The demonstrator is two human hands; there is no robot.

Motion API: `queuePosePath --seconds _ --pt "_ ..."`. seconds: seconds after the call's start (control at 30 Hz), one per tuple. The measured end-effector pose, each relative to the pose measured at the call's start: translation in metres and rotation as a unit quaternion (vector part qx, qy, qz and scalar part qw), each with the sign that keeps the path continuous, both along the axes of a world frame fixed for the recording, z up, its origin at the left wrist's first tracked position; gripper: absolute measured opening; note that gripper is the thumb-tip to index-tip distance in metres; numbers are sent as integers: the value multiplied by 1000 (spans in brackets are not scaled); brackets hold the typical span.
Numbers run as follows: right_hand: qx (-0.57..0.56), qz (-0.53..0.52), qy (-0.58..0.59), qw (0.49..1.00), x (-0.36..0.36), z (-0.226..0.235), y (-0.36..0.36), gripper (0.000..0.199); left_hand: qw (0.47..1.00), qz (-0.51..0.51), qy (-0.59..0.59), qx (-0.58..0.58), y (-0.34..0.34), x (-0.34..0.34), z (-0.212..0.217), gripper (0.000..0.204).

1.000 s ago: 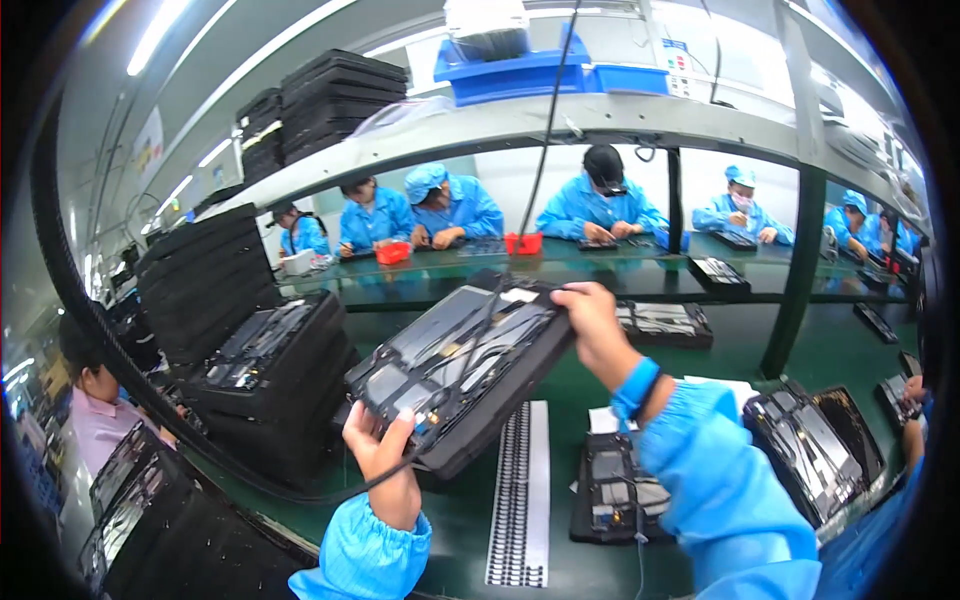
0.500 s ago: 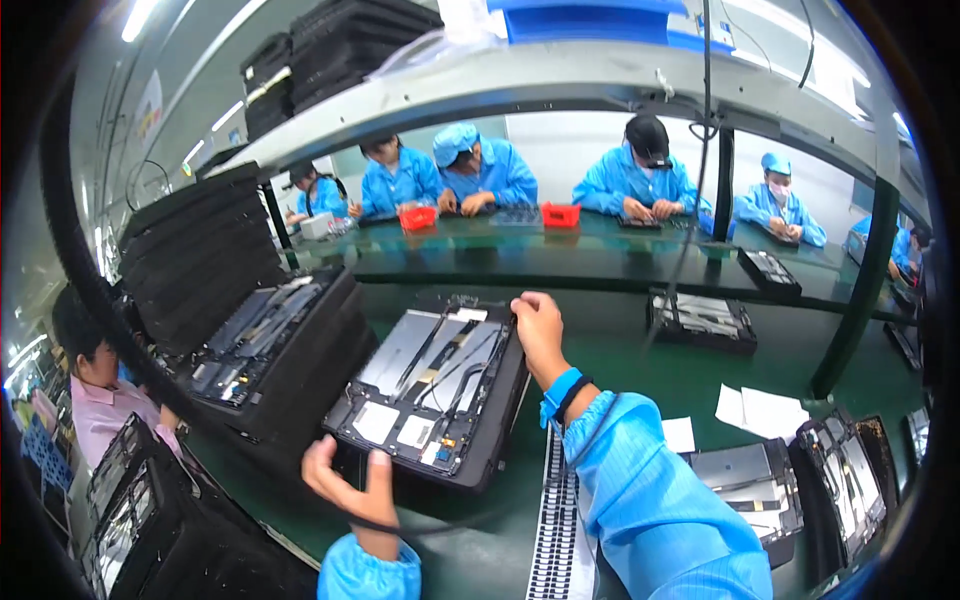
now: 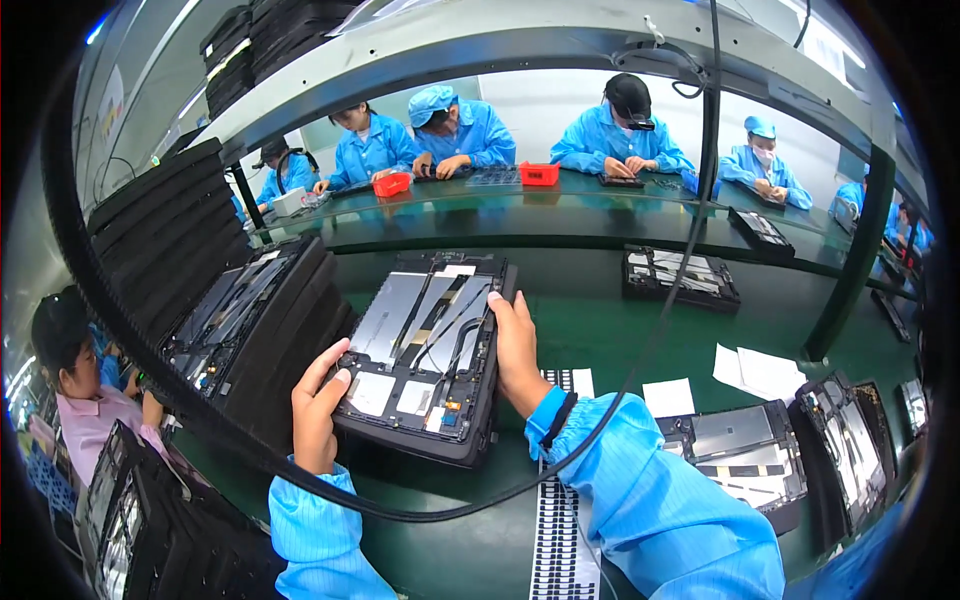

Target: The person assembles internal components of electronic tablet devices by hand, working with tablet housings, internal cables, circuit boards, and labels.

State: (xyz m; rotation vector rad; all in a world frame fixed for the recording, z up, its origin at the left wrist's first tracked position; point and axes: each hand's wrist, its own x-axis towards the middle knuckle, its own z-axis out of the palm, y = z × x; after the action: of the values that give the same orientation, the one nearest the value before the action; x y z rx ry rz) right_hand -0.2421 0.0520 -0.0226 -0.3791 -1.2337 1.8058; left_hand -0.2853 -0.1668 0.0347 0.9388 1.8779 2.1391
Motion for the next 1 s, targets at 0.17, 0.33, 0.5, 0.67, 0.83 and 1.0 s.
queuePosePath --seconds 0.17,0.33,0.5,0.67,0.83,1.0 --pt "-45 21 6 999 1 5 -13 65 988 -66 -95 103 -12 -9 -14 49" --pt "-37 -29 -1 999 -5 -5 -5 61 980 -124 -123 92 -5 -18 -25 44" --pt "146 -58 -206 966 36 33 42 48 996 32 -38 68 -8 6 -13 39" --pt "523 -95 -576 621 172 105 101 32 878 348 319 78 -18 95 -43 28" --pt "409 -112 -712 560 260 82 179 33 890 -120 418 -136 59 149 -2 24" --pt "355 -104 -709 601 264 47 225 34 868 -60 432 -237 224 112 7 31"
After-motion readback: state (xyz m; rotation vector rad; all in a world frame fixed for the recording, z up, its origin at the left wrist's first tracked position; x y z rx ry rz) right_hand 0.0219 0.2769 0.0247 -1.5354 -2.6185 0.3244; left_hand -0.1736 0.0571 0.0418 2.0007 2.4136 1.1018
